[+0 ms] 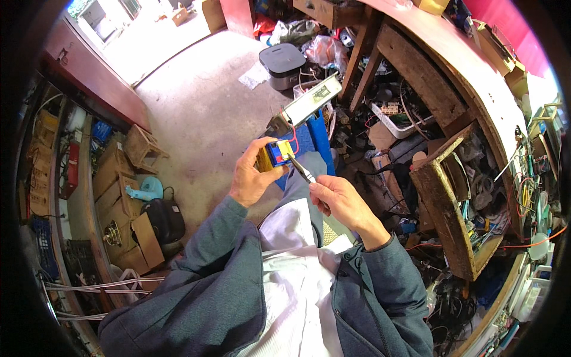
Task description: The person sits in a cluttered workshop and works on a small electronic device. They connect a battery to the device, use a screwdriver to adjust components, and then use a multimeter to test the circuit.
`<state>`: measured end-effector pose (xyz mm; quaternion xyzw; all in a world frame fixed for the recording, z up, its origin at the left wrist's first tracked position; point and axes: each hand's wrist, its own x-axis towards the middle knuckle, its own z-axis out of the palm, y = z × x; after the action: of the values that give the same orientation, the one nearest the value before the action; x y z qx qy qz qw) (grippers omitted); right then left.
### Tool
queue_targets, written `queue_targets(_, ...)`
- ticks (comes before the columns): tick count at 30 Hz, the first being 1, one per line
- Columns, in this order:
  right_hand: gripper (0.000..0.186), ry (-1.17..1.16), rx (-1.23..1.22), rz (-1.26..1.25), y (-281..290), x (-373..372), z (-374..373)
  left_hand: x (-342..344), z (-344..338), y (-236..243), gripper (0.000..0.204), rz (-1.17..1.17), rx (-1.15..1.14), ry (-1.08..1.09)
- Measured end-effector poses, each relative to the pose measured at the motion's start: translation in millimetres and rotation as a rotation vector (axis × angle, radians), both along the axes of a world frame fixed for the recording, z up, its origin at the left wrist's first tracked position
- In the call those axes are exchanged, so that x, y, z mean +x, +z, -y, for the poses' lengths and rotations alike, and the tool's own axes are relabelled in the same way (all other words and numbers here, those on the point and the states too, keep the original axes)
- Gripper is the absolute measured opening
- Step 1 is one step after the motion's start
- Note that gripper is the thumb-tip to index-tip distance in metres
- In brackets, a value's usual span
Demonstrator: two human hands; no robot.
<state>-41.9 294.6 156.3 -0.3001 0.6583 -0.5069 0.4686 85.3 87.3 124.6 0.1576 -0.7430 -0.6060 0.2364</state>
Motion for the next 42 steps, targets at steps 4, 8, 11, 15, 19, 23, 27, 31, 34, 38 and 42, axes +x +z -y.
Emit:
queue_targets(4, 0.042, -0.013, -0.021, -0.111, -7.2, 2.8, 2.2, -1.3, 0.4, -1.0, 0.059, 0.010, -0.010, 0.006)
queue_targets(8, 0.043, -0.026, -0.006, -0.103, -9.8, 5.4, 2.9, -2.3, 0.0, -0.9, 0.059, 0.007, 0.025, 0.005)
queue_targets(11, 0.045, -0.024, -0.021, -0.023, -10.4, 5.5, 2.4, -1.4, 1.8, -1.6, 0.059, 0.013, 0.003, 0.001)
queue_targets(15, 0.047, -0.015, -0.002, -0.085, -6.5, 3.7, 1.2, -2.0, 2.7, -2.6, 0.059, 0.009, -0.015, -0.007)
queue_targets(19, 0.047, 0.013, 0.015, -0.198, -7.6, 1.4, 1.1, -2.7, 2.0, -0.3, 0.059, 0.023, -0.034, -0.006)
queue_targets(23, 0.046, 0.012, -0.031, -0.120, -15.5, 2.1, 0.7, -3.2, 0.8, 0.3, 0.058, 0.031, -0.007, -0.007)
queue_targets(27, 0.043, -0.091, -0.050, 0.255, -17.7, 13.1, 1.5, -6.3, -0.6, -1.2, 0.059, 0.006, 0.001, -0.003)
queue_targets(31, 0.041, -0.142, -0.116, 0.376, -23.3, 21.5, 5.1, -5.9, -0.3, -1.6, 0.058, 0.010, 0.015, 0.002)
queue_targets(34, 0.040, -0.171, -0.141, 0.401, -24.4, 25.9, 7.0, -6.9, -1.3, -3.9, 0.057, 0.002, -0.040, 0.028)
queue_targets(38, 0.037, -0.215, -0.120, 0.499, -12.6, 29.4, 10.4, -7.5, -5.6, -4.2, 0.056, -0.036, -0.085, 0.073)
queue_targets(42, 0.034, -0.240, -0.127, 0.565, -14.1, 34.0, 16.3, -8.4, -9.4, -13.5, 0.057, -0.058, -0.048, 0.142)
